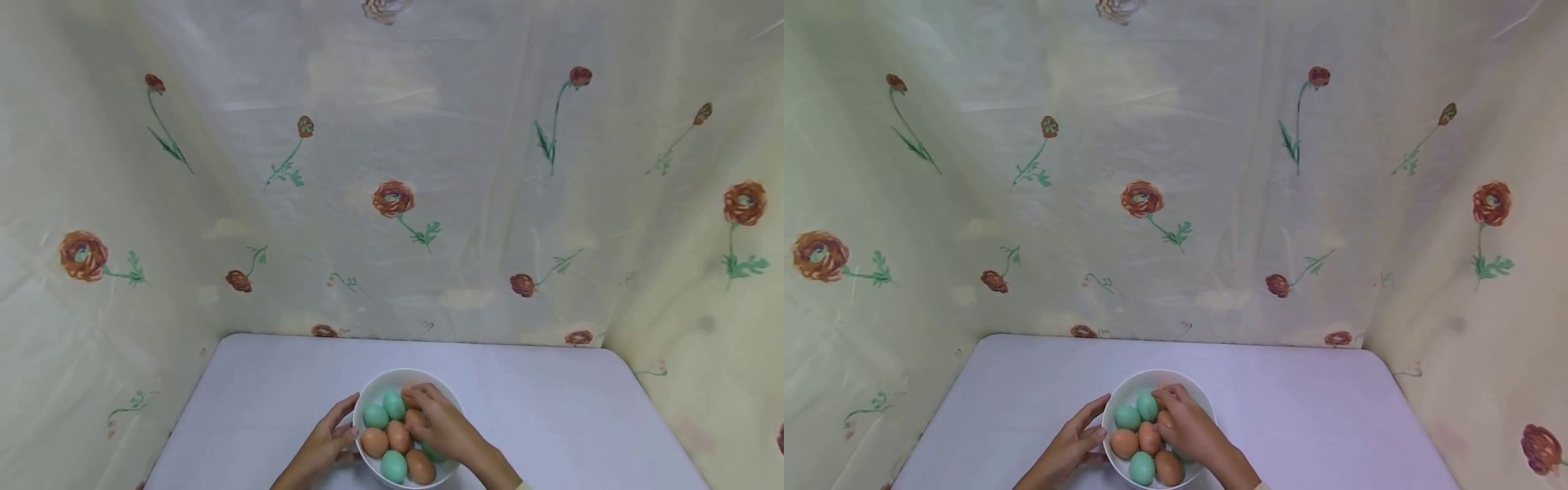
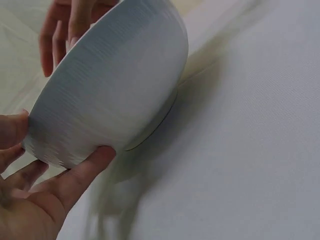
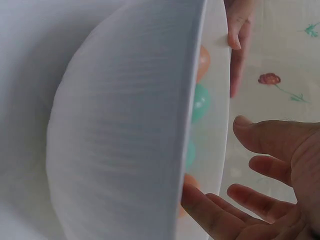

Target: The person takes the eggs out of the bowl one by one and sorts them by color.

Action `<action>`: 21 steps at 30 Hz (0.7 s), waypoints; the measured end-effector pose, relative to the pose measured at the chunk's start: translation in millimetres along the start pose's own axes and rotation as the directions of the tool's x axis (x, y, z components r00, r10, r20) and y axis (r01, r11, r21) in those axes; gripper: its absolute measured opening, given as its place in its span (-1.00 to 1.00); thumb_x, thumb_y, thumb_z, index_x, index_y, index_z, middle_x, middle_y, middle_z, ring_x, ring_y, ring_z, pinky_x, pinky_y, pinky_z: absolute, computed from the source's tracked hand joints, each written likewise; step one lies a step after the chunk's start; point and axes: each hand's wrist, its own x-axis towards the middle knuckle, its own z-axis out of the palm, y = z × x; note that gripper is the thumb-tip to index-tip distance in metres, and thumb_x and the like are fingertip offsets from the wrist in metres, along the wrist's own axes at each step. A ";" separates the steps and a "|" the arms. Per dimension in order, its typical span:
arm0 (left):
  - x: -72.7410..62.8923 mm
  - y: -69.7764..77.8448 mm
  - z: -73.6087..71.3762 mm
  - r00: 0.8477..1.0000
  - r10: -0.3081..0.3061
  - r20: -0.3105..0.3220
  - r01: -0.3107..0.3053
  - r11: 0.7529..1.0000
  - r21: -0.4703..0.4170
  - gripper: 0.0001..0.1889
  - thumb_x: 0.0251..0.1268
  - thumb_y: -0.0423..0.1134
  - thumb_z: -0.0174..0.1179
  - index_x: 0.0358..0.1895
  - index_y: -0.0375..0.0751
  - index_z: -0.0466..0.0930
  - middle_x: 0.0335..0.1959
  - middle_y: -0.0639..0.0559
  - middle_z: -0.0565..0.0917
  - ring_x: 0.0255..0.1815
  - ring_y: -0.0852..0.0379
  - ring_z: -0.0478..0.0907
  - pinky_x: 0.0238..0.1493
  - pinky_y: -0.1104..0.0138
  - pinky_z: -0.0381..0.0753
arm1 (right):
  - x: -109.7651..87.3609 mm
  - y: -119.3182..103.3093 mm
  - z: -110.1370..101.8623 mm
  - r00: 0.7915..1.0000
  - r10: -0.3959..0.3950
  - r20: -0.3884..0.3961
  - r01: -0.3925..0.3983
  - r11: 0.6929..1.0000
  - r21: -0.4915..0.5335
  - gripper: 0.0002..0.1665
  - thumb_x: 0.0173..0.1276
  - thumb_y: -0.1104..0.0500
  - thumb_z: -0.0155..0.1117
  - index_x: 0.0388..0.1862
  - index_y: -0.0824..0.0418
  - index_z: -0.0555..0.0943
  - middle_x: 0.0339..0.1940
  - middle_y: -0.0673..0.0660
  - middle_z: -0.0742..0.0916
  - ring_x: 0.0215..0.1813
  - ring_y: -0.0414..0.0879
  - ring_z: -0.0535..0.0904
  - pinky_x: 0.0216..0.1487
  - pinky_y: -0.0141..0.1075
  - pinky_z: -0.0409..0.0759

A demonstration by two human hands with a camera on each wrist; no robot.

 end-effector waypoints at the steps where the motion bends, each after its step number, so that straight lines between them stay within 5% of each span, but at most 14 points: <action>1: 0.9 -0.4 0.2 1.000 -0.006 -0.003 0.006 1.000 -0.010 -0.24 0.44 -0.18 0.19 0.59 -0.16 0.03 0.61 -0.37 -0.04 0.40 -0.24 0.40 0.03 0.00 0.74 | 1.6 0.2 0.3 1.000 0.001 0.007 -0.001 1.000 0.003 -0.43 0.26 0.30 0.40 0.26 0.33 0.53 0.16 0.23 0.61 0.17 0.06 0.61 0.18 -0.09 0.67; 9: -1.1 -4.0 -0.9 1.000 -0.002 0.004 0.002 1.000 -0.025 -0.26 0.48 -0.22 0.14 0.60 -0.18 -0.01 0.62 -0.37 -0.07 0.36 -0.12 0.45 0.02 0.05 0.75 | 21.7 2.3 9.7 0.999 -0.023 0.032 0.023 1.000 0.010 -0.45 0.18 0.28 0.43 0.18 0.34 0.57 0.07 0.18 0.65 0.07 -0.01 0.58 0.08 -0.21 0.66; 14: -0.4 -2.1 -0.4 1.000 0.008 0.020 -0.007 0.999 -0.044 -0.26 0.48 -0.25 0.13 0.60 -0.18 -0.02 0.62 -0.37 -0.07 0.31 -0.04 0.49 0.01 0.08 0.75 | 35.3 -1.6 8.4 0.992 0.009 0.125 -0.009 1.000 -0.003 -0.43 0.21 0.24 0.44 0.21 0.33 0.56 0.15 0.24 0.63 0.17 0.08 0.57 0.21 -0.07 0.63; 21: 0.6 -3.2 -2.7 0.999 -0.010 0.031 0.011 1.000 -0.024 -0.25 0.49 -0.19 0.13 0.61 -0.18 -0.04 0.63 -0.35 -0.10 0.41 -0.19 0.41 0.04 0.05 0.74 | 46.3 -0.8 12.7 0.969 0.079 0.235 -0.085 0.996 0.016 -0.48 0.26 0.17 0.43 0.19 0.27 0.59 0.17 0.21 0.64 0.21 0.05 0.55 0.27 -0.04 0.59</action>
